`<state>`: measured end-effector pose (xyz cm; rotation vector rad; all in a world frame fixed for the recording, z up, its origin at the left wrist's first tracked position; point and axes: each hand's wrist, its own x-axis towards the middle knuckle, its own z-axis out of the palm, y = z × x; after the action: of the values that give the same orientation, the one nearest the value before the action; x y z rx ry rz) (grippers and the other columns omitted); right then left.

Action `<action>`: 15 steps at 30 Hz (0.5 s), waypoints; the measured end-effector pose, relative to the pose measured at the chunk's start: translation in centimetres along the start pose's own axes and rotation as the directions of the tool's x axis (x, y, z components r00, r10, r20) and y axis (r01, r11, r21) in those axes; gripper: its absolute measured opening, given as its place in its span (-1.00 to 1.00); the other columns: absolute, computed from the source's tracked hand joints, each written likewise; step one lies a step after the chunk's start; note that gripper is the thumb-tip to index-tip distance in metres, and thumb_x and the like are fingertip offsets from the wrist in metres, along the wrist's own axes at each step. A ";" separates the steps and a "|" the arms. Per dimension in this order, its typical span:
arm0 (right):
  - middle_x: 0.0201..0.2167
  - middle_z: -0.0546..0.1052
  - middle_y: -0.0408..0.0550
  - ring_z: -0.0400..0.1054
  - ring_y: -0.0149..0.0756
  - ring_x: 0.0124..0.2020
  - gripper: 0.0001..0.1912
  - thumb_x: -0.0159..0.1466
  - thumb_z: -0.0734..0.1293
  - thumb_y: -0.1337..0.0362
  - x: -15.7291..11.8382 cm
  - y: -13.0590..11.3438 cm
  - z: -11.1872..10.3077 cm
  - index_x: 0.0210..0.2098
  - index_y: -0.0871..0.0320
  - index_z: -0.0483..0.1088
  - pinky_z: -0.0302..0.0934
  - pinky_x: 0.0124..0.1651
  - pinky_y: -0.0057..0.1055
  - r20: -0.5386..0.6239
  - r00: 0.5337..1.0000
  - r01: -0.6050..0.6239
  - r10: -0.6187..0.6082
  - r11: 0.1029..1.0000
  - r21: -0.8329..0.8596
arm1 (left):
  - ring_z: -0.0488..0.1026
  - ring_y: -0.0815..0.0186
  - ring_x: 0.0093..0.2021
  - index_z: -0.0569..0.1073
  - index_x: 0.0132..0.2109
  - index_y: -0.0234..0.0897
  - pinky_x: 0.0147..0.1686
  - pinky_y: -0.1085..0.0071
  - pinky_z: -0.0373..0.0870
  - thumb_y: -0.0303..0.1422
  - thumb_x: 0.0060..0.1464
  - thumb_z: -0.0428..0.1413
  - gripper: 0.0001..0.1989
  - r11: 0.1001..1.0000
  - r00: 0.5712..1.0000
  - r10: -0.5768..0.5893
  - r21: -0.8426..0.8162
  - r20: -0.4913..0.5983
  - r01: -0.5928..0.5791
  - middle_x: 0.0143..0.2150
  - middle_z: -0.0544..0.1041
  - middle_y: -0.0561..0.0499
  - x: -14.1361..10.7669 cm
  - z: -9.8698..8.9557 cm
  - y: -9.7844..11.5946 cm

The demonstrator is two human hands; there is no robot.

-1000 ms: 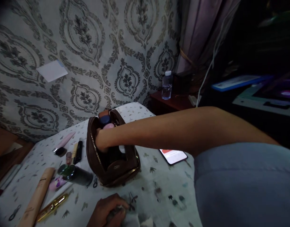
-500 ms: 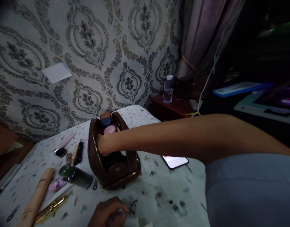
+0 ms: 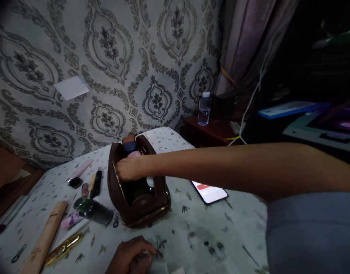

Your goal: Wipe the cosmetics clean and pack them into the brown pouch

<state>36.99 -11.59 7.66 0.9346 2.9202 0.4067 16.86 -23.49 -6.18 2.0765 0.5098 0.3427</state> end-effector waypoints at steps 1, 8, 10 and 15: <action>-0.49 0.54 0.01 0.42 -0.26 -0.32 -0.75 0.23 0.27 0.53 0.0 0.2 -0.3 -0.54 0.20 0.41 0.26 -0.18 -0.35 0.003 1.000 0.005 -0.005 1.000 -0.004 | 0.55 0.33 -0.26 0.59 -0.10 -0.18 -0.24 0.53 0.43 -0.36 0.21 0.11 -0.81 1.000 1.000 -0.003 -0.002 0.003 0.003 -0.22 0.63 -0.01 0.0 -0.1 0.2; -0.37 0.57 0.11 0.44 -0.21 -0.27 -0.76 0.26 0.20 0.56 -0.2 2.4 -1.9 -0.38 0.25 0.47 0.14 -0.32 -0.34 -0.014 0.998 -0.056 0.056 0.998 -0.035 | 0.54 0.33 -0.26 0.57 -0.09 -0.23 -0.23 0.50 0.43 -0.38 0.22 0.08 -0.80 1.000 1.000 -0.011 -0.019 0.013 0.011 -0.20 0.63 -0.04 0.2 -0.3 1.3; -0.34 0.58 0.11 0.43 -0.21 -0.30 -0.79 0.26 0.22 0.52 -0.2 3.3 -2.3 -0.35 0.26 0.48 0.09 -0.38 -0.36 -0.035 0.991 -0.127 0.127 0.992 0.013 | 0.54 0.33 -0.24 0.57 -0.08 -0.23 -0.20 0.47 0.43 -0.39 0.23 0.06 -0.79 1.000 1.000 -0.010 -0.005 0.015 0.010 -0.20 0.63 -0.05 0.2 -0.4 1.4; -0.40 0.57 0.03 0.32 -0.33 -0.44 -0.87 0.16 0.30 0.49 0.0 5.0 -3.3 -0.35 0.30 0.51 -0.03 -0.47 -0.41 0.041 0.939 -0.343 0.341 0.924 0.170 | 0.53 0.32 -0.22 0.56 -0.08 -0.23 -0.17 0.46 0.42 -0.39 0.23 0.07 -0.80 1.000 1.000 -0.018 0.016 0.013 0.018 -0.20 0.63 -0.04 0.1 -0.5 1.4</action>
<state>39.41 -8.48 12.10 1.4759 2.8161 0.1554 17.03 -23.77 -4.69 2.0868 0.5247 0.3148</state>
